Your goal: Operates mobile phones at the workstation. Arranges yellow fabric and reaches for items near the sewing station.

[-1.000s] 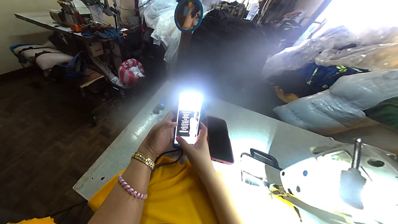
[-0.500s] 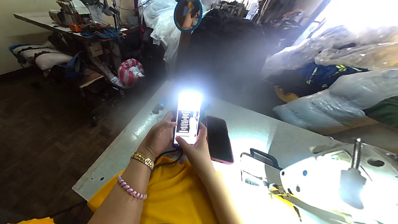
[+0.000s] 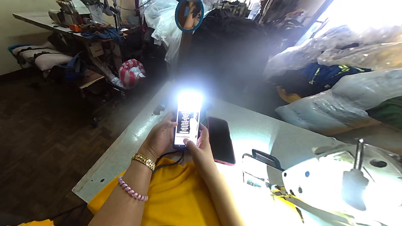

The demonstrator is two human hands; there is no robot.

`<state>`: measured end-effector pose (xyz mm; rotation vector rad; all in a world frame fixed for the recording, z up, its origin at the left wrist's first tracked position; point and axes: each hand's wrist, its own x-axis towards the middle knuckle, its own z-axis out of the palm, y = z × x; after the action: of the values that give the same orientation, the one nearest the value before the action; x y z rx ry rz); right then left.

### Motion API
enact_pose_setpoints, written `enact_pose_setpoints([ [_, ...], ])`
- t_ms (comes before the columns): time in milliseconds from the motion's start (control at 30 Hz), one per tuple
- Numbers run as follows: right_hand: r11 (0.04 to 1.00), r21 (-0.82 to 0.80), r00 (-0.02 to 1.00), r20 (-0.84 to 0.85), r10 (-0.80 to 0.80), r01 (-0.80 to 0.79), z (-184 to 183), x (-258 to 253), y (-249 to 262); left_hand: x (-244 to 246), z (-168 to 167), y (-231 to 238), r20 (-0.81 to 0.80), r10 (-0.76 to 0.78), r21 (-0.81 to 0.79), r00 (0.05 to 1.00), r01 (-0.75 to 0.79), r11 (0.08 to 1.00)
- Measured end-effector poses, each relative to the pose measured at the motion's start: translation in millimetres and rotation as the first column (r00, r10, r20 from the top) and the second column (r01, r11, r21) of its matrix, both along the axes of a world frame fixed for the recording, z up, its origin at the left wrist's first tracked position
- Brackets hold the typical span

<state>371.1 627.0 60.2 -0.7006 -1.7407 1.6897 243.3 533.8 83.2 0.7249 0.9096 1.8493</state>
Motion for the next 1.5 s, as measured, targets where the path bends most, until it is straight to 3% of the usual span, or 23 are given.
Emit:
enact_pose_setpoints([
  [867,0.994,0.067,0.996,0.02,-0.087,0.085,0.3,-5.1,-2.8,-0.8,0.9,0.2,0.0,-0.065,0.046,0.998,0.065,0.997],
  [1000,1.0,0.027,1.0,0.001,0.007,-0.007,0.8,0.2,0.7,-0.8,-0.4,0.0,-0.012,-0.016,0.009,1.0,0.016,1.0],
  [1200,0.953,-0.178,0.969,-0.058,0.239,-0.245,1.1,9.5,21.7,1.4,2.6,-0.3,-0.008,0.082,-0.04,0.997,-0.083,0.996],
  [1500,0.923,-0.178,0.939,-0.029,0.343,-0.343,1.9,11.8,29.2,0.3,3.4,-2.1,-0.016,0.1,-0.033,0.995,-0.101,0.994],
])
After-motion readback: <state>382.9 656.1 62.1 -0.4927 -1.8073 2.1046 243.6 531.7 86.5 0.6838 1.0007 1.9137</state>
